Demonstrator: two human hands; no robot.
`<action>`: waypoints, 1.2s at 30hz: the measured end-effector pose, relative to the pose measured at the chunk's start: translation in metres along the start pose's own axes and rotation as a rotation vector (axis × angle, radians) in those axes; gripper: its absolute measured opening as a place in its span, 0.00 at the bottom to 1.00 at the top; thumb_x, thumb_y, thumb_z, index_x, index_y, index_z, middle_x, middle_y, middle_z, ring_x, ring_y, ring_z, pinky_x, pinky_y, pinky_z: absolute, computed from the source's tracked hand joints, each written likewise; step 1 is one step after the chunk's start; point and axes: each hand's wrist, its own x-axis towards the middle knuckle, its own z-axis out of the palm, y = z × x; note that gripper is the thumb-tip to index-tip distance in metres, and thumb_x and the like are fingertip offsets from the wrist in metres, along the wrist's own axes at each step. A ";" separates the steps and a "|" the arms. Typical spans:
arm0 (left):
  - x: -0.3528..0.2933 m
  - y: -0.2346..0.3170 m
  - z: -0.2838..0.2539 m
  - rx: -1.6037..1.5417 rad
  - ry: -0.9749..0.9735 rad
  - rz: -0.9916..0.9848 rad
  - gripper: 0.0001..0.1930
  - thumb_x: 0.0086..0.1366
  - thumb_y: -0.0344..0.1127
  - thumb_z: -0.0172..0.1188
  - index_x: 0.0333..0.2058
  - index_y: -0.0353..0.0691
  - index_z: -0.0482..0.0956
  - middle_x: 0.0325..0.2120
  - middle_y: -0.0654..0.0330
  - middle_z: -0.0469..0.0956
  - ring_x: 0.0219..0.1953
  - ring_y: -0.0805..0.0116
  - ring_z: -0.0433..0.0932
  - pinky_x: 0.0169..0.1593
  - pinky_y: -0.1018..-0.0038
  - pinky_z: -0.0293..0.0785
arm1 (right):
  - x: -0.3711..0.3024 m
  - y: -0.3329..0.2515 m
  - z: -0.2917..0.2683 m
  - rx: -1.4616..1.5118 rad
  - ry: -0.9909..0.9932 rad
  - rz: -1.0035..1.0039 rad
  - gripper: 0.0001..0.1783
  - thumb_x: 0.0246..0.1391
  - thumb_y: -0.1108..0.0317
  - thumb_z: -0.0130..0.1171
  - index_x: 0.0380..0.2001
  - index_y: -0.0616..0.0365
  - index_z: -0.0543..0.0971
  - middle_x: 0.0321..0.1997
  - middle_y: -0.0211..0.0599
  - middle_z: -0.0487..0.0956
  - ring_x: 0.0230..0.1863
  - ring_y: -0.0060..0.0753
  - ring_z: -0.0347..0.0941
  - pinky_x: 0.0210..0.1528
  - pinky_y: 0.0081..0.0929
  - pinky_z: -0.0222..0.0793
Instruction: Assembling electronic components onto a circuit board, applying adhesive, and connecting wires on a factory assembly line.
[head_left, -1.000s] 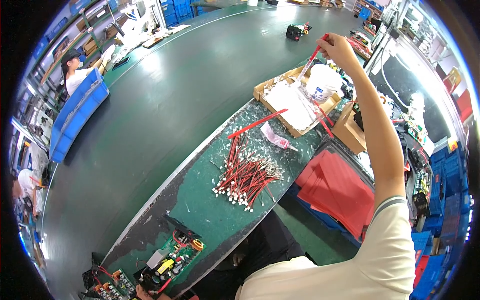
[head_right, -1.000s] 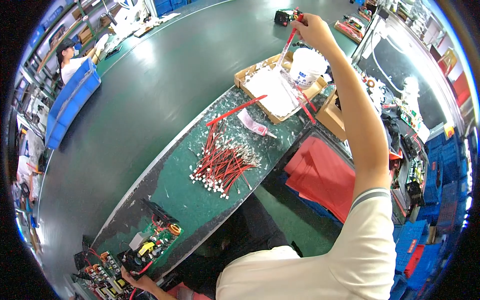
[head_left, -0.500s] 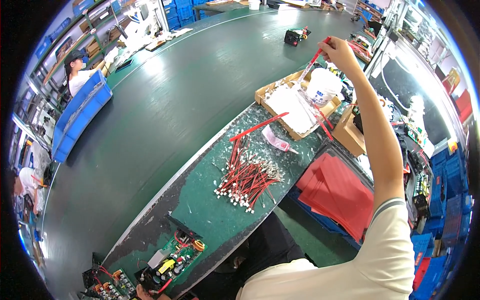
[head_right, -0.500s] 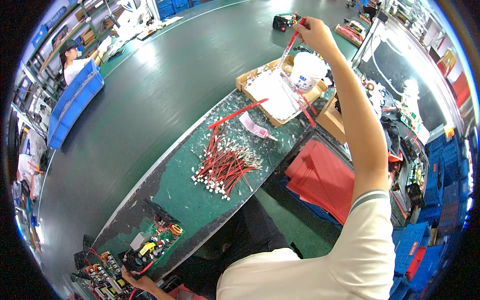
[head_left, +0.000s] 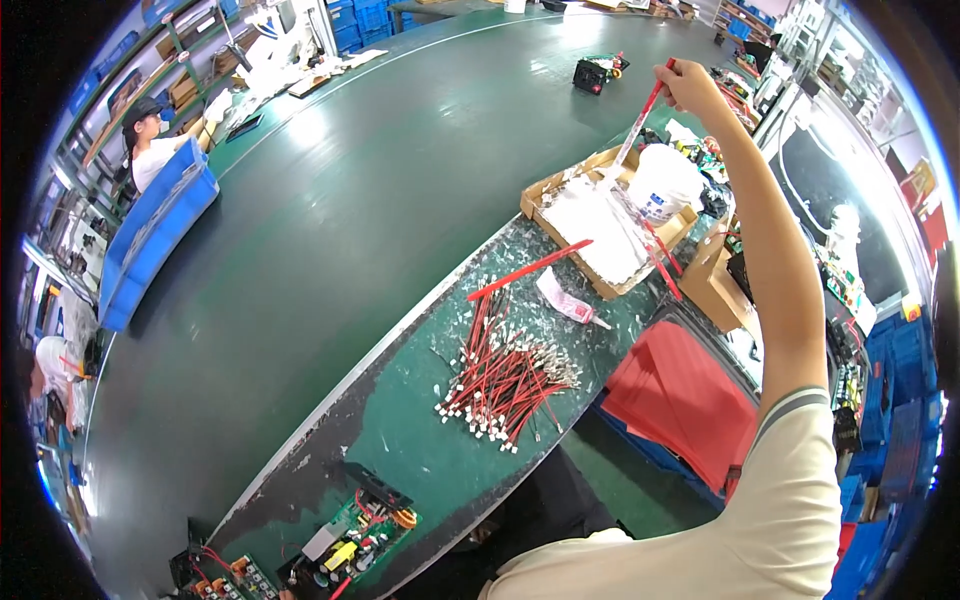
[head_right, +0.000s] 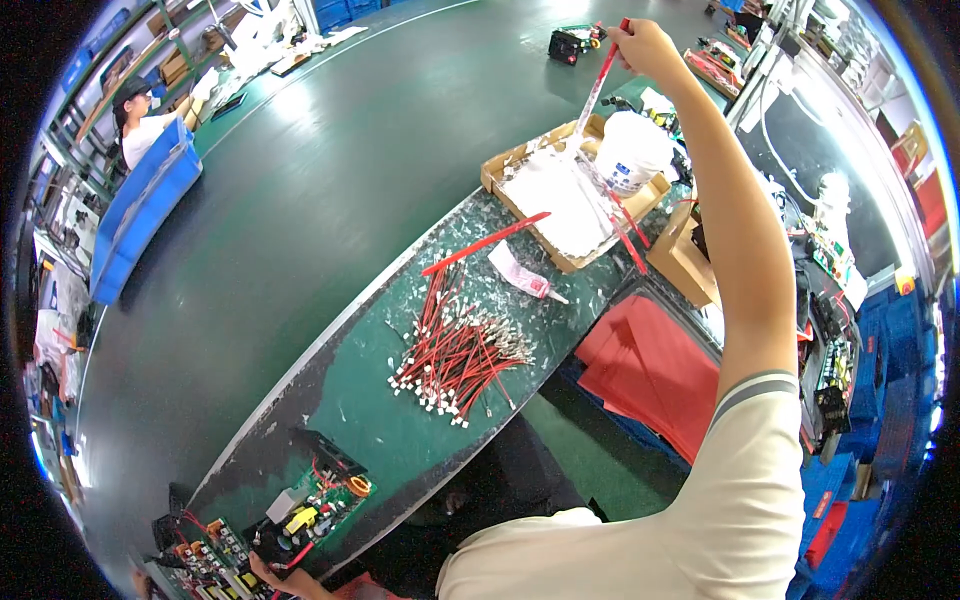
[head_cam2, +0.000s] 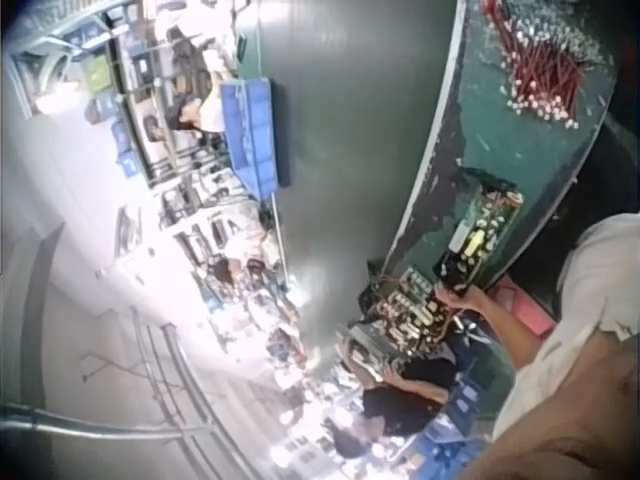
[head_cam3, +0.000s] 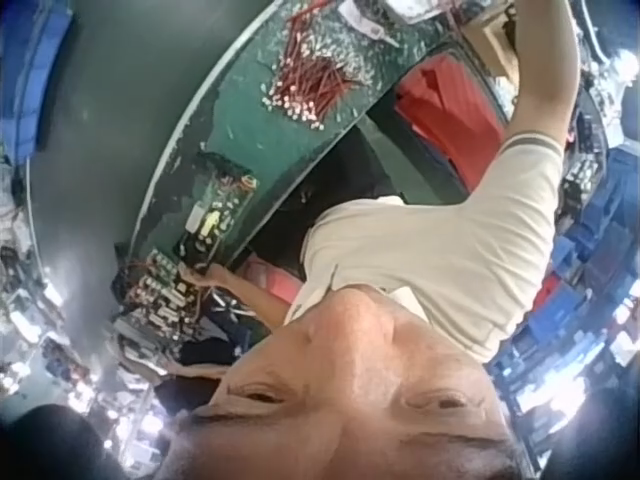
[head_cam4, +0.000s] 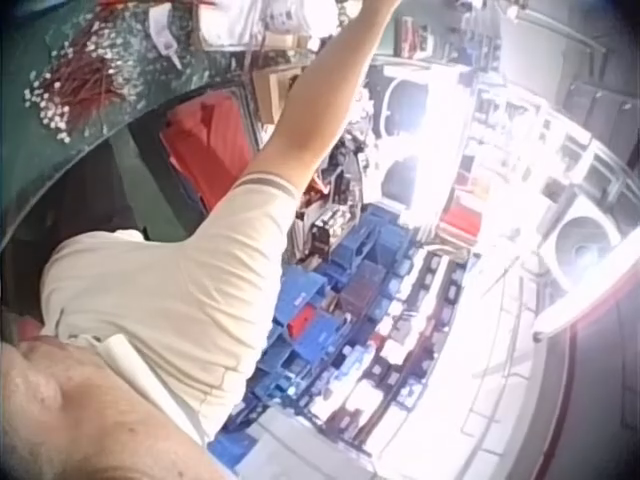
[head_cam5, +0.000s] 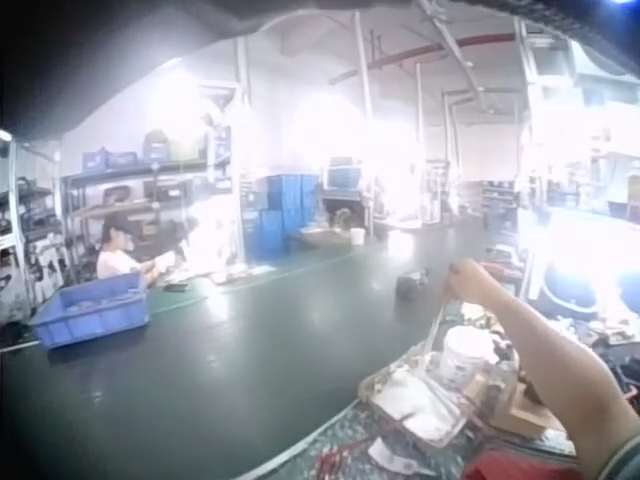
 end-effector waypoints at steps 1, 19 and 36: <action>0.002 -0.001 0.003 -0.004 -0.006 0.003 0.17 0.76 0.43 0.40 0.49 0.38 0.72 0.46 0.48 0.72 0.41 0.53 0.73 0.45 0.58 0.70 | 0.007 0.006 0.000 -0.001 -0.018 0.034 0.17 0.63 0.56 0.55 0.29 0.60 0.76 0.21 0.28 0.74 0.22 0.20 0.71 0.24 0.20 0.65; -0.006 -0.013 -0.003 0.006 0.028 0.015 0.17 0.74 0.40 0.47 0.50 0.33 0.74 0.45 0.48 0.75 0.42 0.53 0.74 0.45 0.61 0.72 | -0.013 0.001 -0.003 0.082 0.008 -0.025 0.16 0.62 0.58 0.57 0.32 0.62 0.79 0.23 0.31 0.78 0.22 0.21 0.75 0.26 0.21 0.71; -0.025 -0.054 -0.008 0.043 -0.124 -0.327 0.19 0.74 0.38 0.43 0.59 0.37 0.67 0.56 0.53 0.68 0.58 0.59 0.68 0.61 0.64 0.63 | -0.029 -0.012 -0.014 0.081 0.012 -0.043 0.16 0.62 0.57 0.57 0.31 0.60 0.79 0.23 0.30 0.79 0.24 0.20 0.74 0.26 0.19 0.70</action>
